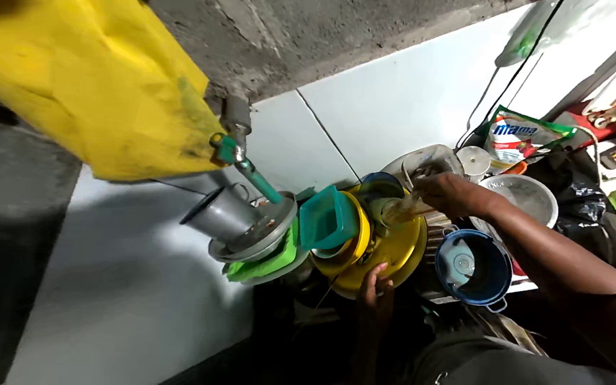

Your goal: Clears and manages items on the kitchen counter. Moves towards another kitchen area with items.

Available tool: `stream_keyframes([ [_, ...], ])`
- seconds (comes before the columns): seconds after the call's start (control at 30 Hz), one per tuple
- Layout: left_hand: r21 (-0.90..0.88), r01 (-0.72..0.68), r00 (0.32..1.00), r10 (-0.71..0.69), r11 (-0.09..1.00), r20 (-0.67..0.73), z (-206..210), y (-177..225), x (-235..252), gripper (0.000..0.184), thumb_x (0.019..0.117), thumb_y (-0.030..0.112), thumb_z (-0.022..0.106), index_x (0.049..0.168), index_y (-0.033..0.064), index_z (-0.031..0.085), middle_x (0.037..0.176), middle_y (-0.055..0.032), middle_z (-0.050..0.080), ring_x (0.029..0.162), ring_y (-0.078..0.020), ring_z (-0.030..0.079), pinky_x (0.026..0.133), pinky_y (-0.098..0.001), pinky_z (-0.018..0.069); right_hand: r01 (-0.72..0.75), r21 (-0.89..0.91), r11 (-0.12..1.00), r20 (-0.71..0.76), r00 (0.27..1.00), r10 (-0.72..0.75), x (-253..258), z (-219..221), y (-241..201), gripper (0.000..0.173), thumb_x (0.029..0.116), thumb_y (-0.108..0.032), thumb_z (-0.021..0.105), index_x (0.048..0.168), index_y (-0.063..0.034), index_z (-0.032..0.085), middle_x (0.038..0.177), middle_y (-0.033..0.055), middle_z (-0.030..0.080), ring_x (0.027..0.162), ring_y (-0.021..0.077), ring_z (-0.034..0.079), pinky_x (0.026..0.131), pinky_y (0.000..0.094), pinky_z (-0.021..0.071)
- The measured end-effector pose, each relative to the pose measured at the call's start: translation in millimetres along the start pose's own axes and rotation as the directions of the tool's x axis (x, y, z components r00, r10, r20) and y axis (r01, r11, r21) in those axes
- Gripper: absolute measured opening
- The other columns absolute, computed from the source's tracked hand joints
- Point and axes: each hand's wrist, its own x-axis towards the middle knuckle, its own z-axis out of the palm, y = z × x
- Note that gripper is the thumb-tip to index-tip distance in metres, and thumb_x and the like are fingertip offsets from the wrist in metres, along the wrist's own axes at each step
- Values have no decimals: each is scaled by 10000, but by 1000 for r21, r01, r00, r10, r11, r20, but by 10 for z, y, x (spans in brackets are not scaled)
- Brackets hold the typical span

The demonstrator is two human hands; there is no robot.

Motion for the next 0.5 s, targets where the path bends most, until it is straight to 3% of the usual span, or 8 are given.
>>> stream_keyframes([
  [0.13, 74, 56, 998, -55, 996, -10, 109, 123, -91, 370, 962, 73, 564, 1309, -48, 607, 1313, -205, 640, 1026, -208, 709, 859, -341, 597, 154, -53, 987, -71, 985, -157, -147, -240, 46, 173, 1002, -78, 608, 1128, -38, 720, 941, 136, 722, 822, 279, 703, 792, 506, 577],
  [0.23, 91, 127, 992, -124, 988, -38, 145, 139, -313, 361, 984, 91, 551, 1315, -42, 605, 1302, -187, 644, 1006, -176, 697, 852, -309, 585, 210, -52, 976, -95, 972, -214, -294, -404, 42, 217, 1006, -52, 600, 1191, -34, 711, 985, 124, 733, 824, 241, 705, 797, 475, 586],
  [0.33, 90, 205, 977, -199, 975, -71, 169, 172, -591, 354, 989, 95, 551, 1315, -27, 613, 1305, -183, 650, 1041, -214, 702, 882, -344, 587, 252, -73, 965, -135, 956, -260, -449, -442, 49, 194, 992, -87, 591, 1142, -63, 712, 893, 70, 713, 732, 178, 668, 691, 431, 571],
  [0.43, 77, 287, 956, -281, 955, -79, 204, 255, -889, 350, 996, 88, 553, 1331, 15, 621, 1329, -168, 645, 1068, -219, 694, 903, -357, 578, 282, -51, 958, -76, 955, -285, -640, -359, 44, 128, 957, -86, 605, 1047, -65, 693, 793, 33, 662, 654, 135, 628, 624, 390, 559],
  [0.5, 81, 269, 959, -260, 960, -111, 272, 255, -1092, 350, 989, 83, 568, 1327, 18, 629, 1304, -161, 663, 1061, -212, 701, 908, -347, 581, 287, -3, 958, 0, 958, -287, -831, -213, 13, 178, 978, -119, 581, 1098, -70, 702, 845, 45, 684, 700, 132, 638, 669, 384, 566],
])
